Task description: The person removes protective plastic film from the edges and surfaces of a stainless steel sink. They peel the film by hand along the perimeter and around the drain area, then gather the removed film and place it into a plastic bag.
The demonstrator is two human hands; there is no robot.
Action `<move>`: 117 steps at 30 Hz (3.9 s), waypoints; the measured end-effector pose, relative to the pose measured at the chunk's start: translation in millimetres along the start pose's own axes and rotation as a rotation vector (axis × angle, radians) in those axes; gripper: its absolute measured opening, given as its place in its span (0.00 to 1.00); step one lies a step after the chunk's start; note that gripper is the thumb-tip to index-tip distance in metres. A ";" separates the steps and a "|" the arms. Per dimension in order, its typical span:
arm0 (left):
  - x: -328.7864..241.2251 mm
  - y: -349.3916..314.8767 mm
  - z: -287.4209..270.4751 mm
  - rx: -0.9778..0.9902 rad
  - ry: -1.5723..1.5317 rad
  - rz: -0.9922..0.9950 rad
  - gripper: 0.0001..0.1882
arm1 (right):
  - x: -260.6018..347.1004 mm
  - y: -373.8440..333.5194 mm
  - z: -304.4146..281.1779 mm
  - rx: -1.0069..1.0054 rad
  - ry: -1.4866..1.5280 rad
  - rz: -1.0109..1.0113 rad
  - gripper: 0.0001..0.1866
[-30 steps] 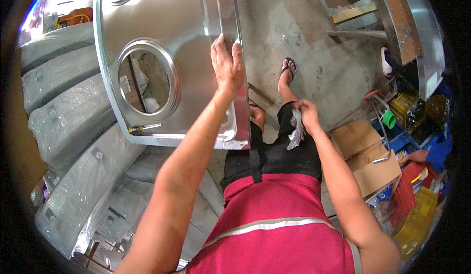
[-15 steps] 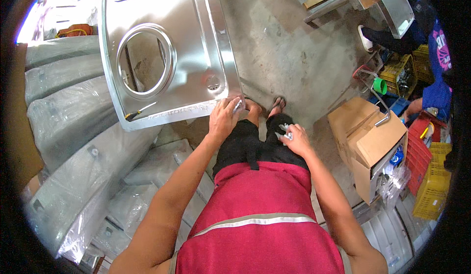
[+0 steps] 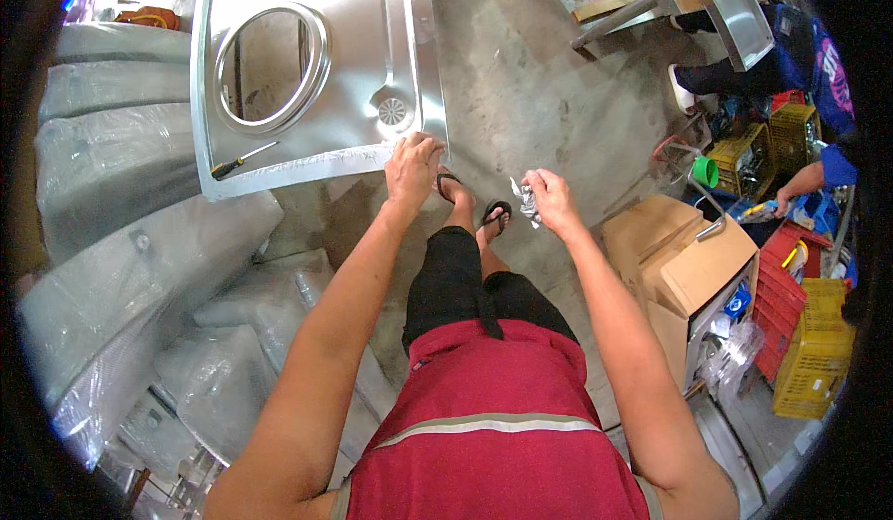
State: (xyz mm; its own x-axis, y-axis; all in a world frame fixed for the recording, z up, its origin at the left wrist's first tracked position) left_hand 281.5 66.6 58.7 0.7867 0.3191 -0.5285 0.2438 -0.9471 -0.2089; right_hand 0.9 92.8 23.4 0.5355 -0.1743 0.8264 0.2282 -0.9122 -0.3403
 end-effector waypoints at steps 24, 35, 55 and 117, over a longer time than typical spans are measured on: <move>23.6 -2.5 -16.0 0.167 -0.304 -0.113 0.10 | 71.7 122.1 96.8 0.099 -0.294 0.045 0.25; 22.1 6.0 -21.3 0.071 -0.048 0.031 0.13 | 64.5 123.8 98.5 0.139 -0.236 0.102 0.24; 4.3 15.0 13.5 0.294 0.529 0.388 0.10 | 57.4 127.6 101.9 0.099 -0.224 0.086 0.24; 21.6 -18.8 -13.9 -0.093 0.112 -0.024 0.09 | 56.6 121.9 101.1 0.132 -0.108 0.129 0.26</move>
State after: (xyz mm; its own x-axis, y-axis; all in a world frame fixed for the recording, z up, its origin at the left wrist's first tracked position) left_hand 301.8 90.8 62.7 0.8370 0.3407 -0.4283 0.3108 -0.9401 -0.1404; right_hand 141.3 9.2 -16.6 0.6495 -0.2397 0.7216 0.2530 -0.8268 -0.5023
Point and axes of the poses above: each hand's wrist, its own y-axis towards the middle knuckle, its own z-axis out of the palm, x = y × z, the point moved 10 cm from there along y, towards the middle knuckle, and after that the axes turned 15 degrees about -z, right-handed, at the moved point
